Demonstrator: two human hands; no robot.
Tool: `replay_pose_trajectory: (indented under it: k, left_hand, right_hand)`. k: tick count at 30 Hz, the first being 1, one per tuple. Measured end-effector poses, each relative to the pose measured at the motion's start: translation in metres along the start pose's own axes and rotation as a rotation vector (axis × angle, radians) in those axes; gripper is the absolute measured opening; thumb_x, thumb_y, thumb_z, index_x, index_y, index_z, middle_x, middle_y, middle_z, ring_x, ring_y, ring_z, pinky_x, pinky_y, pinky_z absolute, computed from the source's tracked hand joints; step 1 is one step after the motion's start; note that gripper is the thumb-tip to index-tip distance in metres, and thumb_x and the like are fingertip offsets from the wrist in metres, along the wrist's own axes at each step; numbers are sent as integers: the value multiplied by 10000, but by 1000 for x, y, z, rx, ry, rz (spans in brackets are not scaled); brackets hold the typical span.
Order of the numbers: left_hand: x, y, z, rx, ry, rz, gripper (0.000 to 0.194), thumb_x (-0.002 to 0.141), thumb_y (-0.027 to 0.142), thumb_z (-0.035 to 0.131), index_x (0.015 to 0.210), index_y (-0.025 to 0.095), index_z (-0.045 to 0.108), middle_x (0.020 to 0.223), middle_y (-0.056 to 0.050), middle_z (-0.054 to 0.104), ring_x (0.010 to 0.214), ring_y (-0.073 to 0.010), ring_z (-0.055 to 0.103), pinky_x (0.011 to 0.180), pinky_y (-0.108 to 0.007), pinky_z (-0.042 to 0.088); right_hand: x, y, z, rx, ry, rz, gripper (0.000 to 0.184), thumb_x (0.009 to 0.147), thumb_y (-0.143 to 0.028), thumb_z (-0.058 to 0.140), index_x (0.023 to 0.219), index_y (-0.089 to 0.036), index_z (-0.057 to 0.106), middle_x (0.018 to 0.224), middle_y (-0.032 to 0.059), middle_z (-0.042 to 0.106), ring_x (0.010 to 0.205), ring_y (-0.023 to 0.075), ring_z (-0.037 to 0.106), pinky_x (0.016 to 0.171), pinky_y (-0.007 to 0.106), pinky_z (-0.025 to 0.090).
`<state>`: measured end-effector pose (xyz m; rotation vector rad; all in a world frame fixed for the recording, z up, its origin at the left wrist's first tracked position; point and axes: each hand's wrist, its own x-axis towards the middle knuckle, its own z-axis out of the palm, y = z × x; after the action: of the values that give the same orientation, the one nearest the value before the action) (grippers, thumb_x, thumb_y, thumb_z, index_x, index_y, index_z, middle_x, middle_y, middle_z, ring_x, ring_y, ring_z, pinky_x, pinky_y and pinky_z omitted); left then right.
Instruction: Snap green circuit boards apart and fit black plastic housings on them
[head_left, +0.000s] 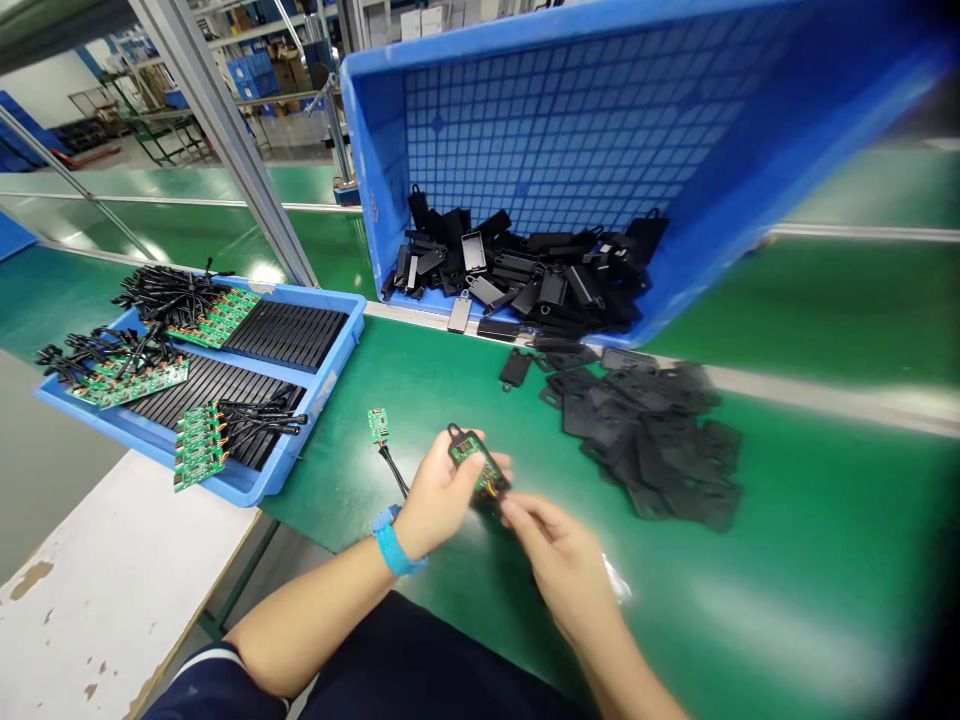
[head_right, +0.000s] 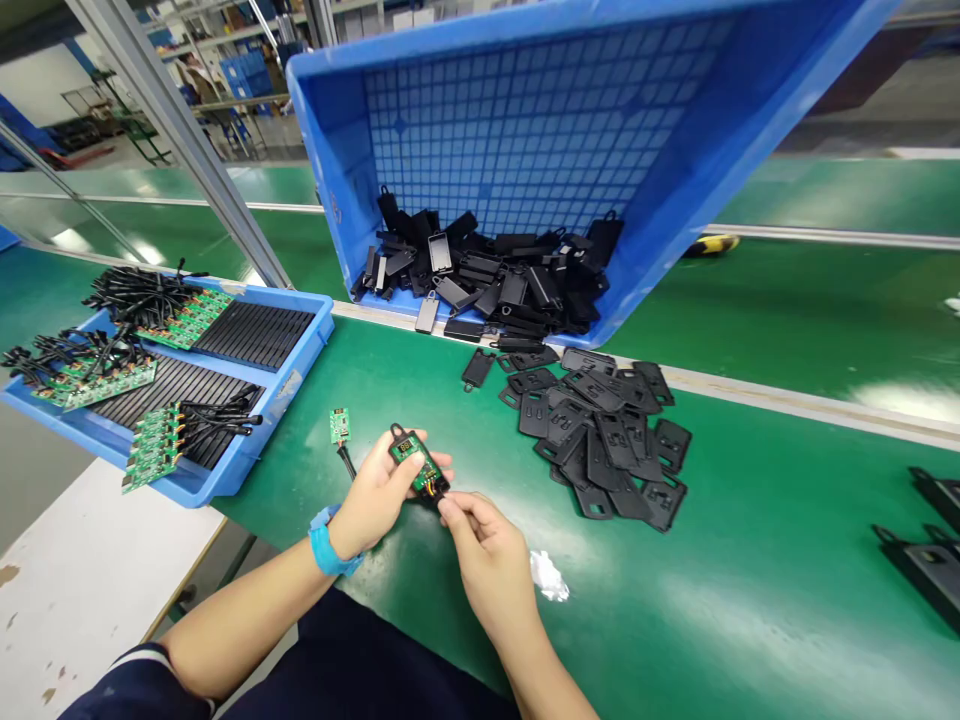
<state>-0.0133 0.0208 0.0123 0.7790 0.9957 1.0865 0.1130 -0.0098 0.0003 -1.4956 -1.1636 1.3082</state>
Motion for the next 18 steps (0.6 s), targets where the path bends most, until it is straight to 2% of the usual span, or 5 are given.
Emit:
replay_pose_trajectory:
  k: [8,10,13,15,18]
  left_hand:
    - [-14,-3,7,184,105,196,245,825,286,479,1041,171,467,979,-94,639,907,-174,604,848,-337,446]
    - [-14,0,5,216,130,208,247,818,278,493,1042,177,473,985,-92,640,920,-173,600,851,-328,444]
    - [-6,10,-5,65,223,163,251,800,308,518,1007,184,450,934,-77,650,832,-171,628,768,-329,483]
    - [0,19,-15,-63,302,108,234,796,340,516,955,189,435,875,-57,653,749,-165,639,670,-313,506]
    - [3,28,-29,-146,335,33,244,804,387,478,958,213,402,779,-31,652,552,-128,608,481,-239,468]
  right_hand:
    - [0,4,13,28,74,18,251,715,-411,574,658,-168,590,575,10,566,554,142,519,539,239,426]
    - [6,3,17,-51,45,-42,252,754,-396,531,665,-166,585,569,13,577,536,140,525,515,234,423]
    - [27,-3,12,-381,-95,-256,269,818,-360,454,706,-181,619,581,4,607,525,130,549,511,223,432]
    - [52,-10,-1,-587,-110,-387,250,827,-339,453,761,-196,648,695,18,649,643,145,590,617,241,453]
    - [102,-21,-33,-728,106,-423,234,821,-300,462,855,-156,644,936,111,637,960,239,535,877,371,348]
